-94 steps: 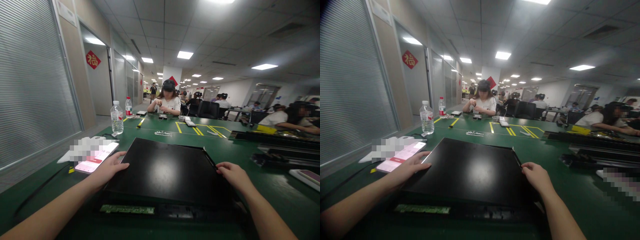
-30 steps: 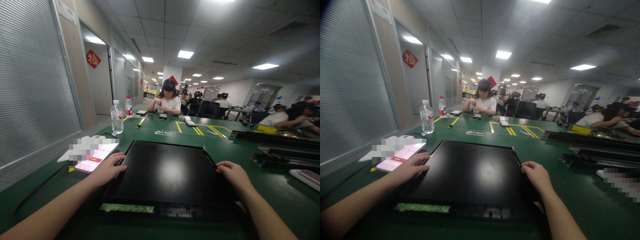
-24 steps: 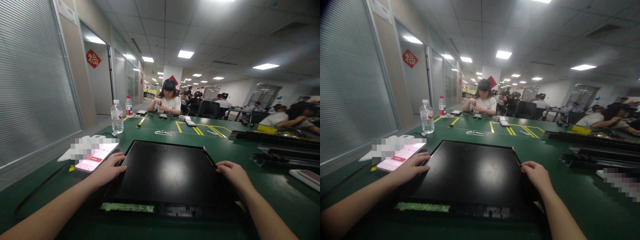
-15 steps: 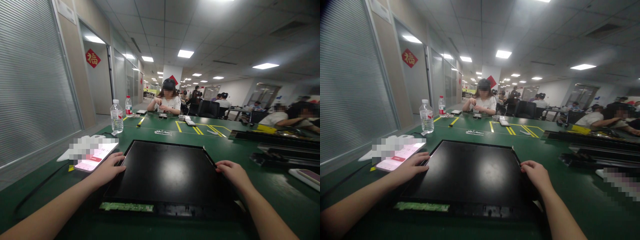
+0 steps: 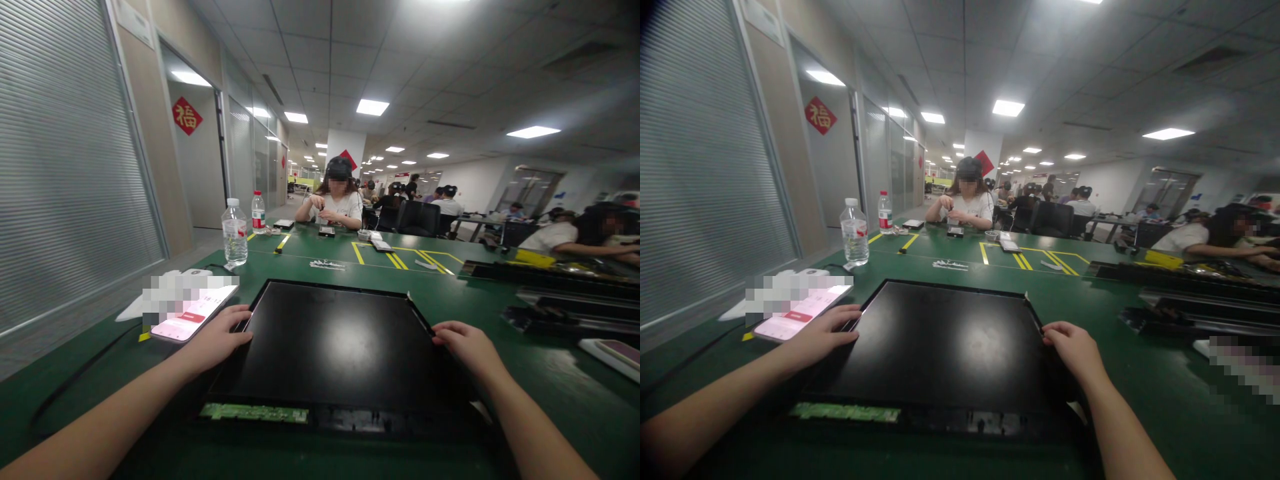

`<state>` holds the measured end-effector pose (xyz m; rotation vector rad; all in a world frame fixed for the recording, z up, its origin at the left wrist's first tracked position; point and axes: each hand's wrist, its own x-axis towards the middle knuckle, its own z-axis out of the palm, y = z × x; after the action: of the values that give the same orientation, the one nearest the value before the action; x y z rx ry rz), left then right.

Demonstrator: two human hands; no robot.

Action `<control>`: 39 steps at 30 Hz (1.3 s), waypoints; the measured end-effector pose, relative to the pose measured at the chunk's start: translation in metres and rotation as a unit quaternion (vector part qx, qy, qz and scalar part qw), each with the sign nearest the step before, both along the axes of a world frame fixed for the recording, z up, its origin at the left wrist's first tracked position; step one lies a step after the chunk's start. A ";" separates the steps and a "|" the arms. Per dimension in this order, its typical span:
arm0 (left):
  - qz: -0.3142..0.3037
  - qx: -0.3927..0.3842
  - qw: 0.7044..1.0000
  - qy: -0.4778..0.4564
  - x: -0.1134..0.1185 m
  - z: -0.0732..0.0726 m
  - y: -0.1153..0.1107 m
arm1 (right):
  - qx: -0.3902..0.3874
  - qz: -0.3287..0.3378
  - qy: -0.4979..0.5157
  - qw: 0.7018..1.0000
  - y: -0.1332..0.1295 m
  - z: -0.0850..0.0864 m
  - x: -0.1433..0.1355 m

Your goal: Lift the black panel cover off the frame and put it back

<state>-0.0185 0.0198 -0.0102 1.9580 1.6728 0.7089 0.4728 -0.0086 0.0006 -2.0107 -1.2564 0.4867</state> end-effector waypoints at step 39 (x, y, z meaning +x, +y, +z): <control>-0.278 -0.035 0.955 0.098 -0.002 0.048 -0.039 | -0.031 -0.001 -0.129 0.991 -0.009 0.017 -0.019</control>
<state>-0.0204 -0.0188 0.0375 2.3492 1.1254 0.2466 0.4541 -0.0173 0.0173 -2.1795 -1.4064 0.2731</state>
